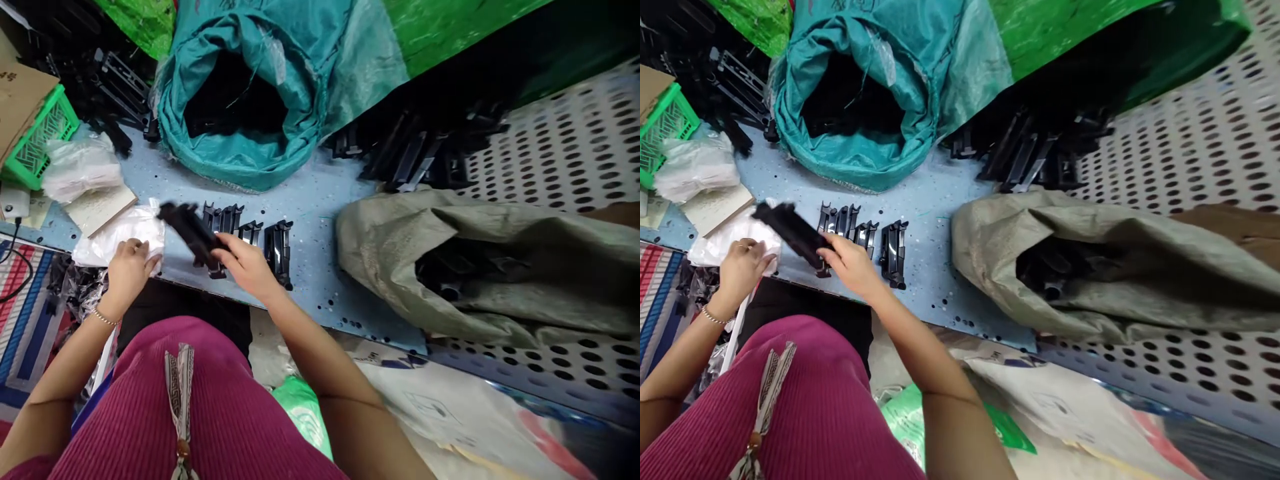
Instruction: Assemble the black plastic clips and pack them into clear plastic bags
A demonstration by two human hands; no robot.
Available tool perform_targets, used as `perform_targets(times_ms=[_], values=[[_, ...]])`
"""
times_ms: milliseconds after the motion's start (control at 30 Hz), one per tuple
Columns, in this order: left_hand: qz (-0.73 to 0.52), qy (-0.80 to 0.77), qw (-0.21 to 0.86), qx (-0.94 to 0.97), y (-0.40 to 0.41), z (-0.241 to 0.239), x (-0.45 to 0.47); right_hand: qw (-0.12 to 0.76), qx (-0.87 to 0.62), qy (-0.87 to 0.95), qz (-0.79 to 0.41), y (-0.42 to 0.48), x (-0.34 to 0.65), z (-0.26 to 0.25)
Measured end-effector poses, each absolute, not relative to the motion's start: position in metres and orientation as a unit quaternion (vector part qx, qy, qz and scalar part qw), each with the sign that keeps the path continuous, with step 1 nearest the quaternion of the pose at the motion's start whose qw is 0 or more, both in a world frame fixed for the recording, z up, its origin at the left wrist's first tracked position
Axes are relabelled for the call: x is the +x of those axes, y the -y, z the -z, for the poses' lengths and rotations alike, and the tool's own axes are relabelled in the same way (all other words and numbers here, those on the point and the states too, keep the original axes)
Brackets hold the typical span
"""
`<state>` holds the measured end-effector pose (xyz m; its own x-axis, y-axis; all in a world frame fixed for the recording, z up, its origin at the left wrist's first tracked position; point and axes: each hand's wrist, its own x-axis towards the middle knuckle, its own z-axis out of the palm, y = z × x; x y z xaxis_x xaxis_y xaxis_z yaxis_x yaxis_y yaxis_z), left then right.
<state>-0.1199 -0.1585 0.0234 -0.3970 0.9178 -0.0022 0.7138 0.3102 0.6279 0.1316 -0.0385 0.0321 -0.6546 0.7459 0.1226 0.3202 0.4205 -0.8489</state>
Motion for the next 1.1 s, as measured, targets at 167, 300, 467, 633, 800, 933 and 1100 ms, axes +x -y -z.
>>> perform_targets(times_ms=[167, 300, 467, 633, 800, 933, 1100], values=[[-0.273, -0.78, 0.195, 0.528, 0.169, -0.006, -0.151, 0.323, -0.371, 0.503, -0.711, 0.059, 0.095, -0.014], [-0.349, -0.742, 0.306, 0.483, 0.169, -0.014, -0.176, 0.322, -0.366, 0.389, -0.782, 0.068, 0.074, -0.017], [-0.445, -0.738, 0.358, 0.36, 0.163, -0.012, -0.172, 0.296, -0.274, 0.31, -0.861, 0.069, 0.037, -0.027], [-0.454, -0.723, 0.256, 0.455, 0.172, -0.021, -0.164, 0.274, -0.285, 0.301, -0.868, 0.075, -0.001, -0.013], [-0.275, -0.717, 0.15, 0.623, 0.17, -0.032, -0.177, 0.292, -0.262, 0.277, -0.877, 0.095, 0.026, -0.009], [-0.296, -0.71, 0.195, 0.609, 0.159, -0.025, -0.198, 0.091, -0.146, 0.184, -0.968, 0.112, 0.059, -0.002], [-0.279, -0.671, 0.187, 0.66, 0.176, -0.023, -0.176, -0.009, -0.171, 0.09, -0.981, 0.114, 0.055, 0.021]])
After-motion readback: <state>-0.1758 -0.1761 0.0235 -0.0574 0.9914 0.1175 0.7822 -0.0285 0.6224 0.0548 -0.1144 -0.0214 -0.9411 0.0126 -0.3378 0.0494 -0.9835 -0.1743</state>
